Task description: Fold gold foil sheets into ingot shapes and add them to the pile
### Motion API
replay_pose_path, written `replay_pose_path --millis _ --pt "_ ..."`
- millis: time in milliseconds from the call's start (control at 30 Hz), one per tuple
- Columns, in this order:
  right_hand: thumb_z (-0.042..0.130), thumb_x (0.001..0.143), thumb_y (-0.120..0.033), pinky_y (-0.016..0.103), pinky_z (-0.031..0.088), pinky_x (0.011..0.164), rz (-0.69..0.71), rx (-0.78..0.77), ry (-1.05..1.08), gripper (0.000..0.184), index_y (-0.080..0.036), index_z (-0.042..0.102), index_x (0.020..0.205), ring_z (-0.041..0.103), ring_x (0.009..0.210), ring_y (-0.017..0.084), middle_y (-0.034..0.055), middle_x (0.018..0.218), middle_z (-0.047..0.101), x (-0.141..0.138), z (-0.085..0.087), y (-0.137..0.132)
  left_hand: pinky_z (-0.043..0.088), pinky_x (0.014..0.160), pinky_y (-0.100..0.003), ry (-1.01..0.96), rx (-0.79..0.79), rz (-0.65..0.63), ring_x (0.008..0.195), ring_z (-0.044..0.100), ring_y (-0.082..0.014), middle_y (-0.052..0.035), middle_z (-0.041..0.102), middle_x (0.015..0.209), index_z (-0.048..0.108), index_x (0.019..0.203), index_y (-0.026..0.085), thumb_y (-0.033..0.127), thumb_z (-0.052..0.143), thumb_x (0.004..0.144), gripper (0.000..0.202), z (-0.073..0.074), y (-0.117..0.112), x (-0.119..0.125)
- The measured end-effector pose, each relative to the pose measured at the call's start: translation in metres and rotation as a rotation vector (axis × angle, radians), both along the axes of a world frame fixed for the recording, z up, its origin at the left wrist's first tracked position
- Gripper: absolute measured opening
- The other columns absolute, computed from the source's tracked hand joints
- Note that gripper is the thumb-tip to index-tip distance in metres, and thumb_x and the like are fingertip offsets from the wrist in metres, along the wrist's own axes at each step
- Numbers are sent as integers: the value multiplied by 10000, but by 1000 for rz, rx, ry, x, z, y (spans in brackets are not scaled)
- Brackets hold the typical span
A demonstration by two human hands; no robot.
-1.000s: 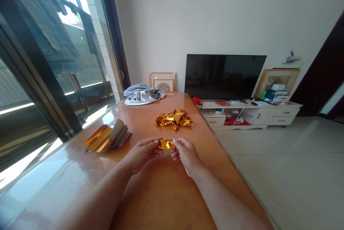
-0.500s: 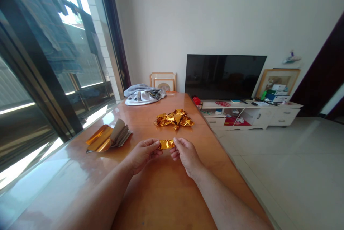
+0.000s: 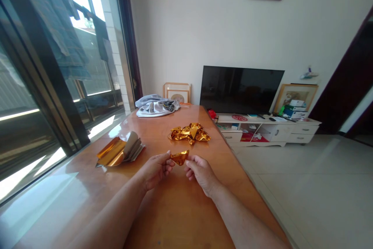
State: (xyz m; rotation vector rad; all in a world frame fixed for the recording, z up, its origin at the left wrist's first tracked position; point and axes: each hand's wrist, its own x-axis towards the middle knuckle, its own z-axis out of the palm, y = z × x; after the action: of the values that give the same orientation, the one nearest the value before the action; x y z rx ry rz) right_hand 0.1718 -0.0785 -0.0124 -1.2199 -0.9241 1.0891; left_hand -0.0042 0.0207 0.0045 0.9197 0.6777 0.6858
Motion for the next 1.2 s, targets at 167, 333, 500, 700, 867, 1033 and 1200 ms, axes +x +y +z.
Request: replay_pose_path --millis 167,333,500,700,867,1033,1200 --pt "645 881 -576 225 428 530 8 6 44 390 -188 632 861 576 596 112 26 764 686 -8 4 3 389 459 -175 -6 0 -4 485 571 -67 -22 669 670 618 829 122 430 730 859 329 -2 -2 1" --pt "672 871 -561 217 401 497 -20 -35 121 380 -184 633 862 564 563 111 34 727 683 -9 8 7 405 493 -181 -32 -2 -25 520 587 -76 -33 676 701 612 825 124 468 753 827 371 -1 -3 1" --pt "658 896 -478 227 438 548 -11 -48 105 311 -167 668 911 598 626 122 62 792 701 -6 13 8 429 553 -194 -36 10 -42 568 609 -87 -43 688 726 642 870 120 481 733 839 373 0 -1 0" --pt "660 885 -394 236 449 587 -25 -45 36 234 -175 664 968 595 665 122 53 842 693 -6 14 9 422 566 -212 -48 42 -32 609 628 -112 -49 688 744 643 846 127 495 750 811 384 -6 5 -1" --pt "684 847 -397 228 429 572 -199 -1 -32 231 -191 628 933 559 635 112 7 753 657 -4 20 13 431 575 -208 -15 65 -21 619 628 -111 -49 679 759 641 866 125 500 749 806 395 -7 8 -2" --pt "693 773 -307 215 389 517 -251 -12 -51 156 -187 609 824 529 577 103 -14 667 626 -2 19 21 443 570 -202 -1 76 -19 610 619 -102 -44 669 775 641 880 128 486 749 807 381 -9 9 -2" --pt "679 718 -270 213 381 490 -287 -25 -46 133 -185 610 793 533 553 105 -1 657 647 -2 6 34 454 561 -210 18 73 19 589 611 -101 -53 663 778 647 893 122 513 762 784 423 -11 13 -2"
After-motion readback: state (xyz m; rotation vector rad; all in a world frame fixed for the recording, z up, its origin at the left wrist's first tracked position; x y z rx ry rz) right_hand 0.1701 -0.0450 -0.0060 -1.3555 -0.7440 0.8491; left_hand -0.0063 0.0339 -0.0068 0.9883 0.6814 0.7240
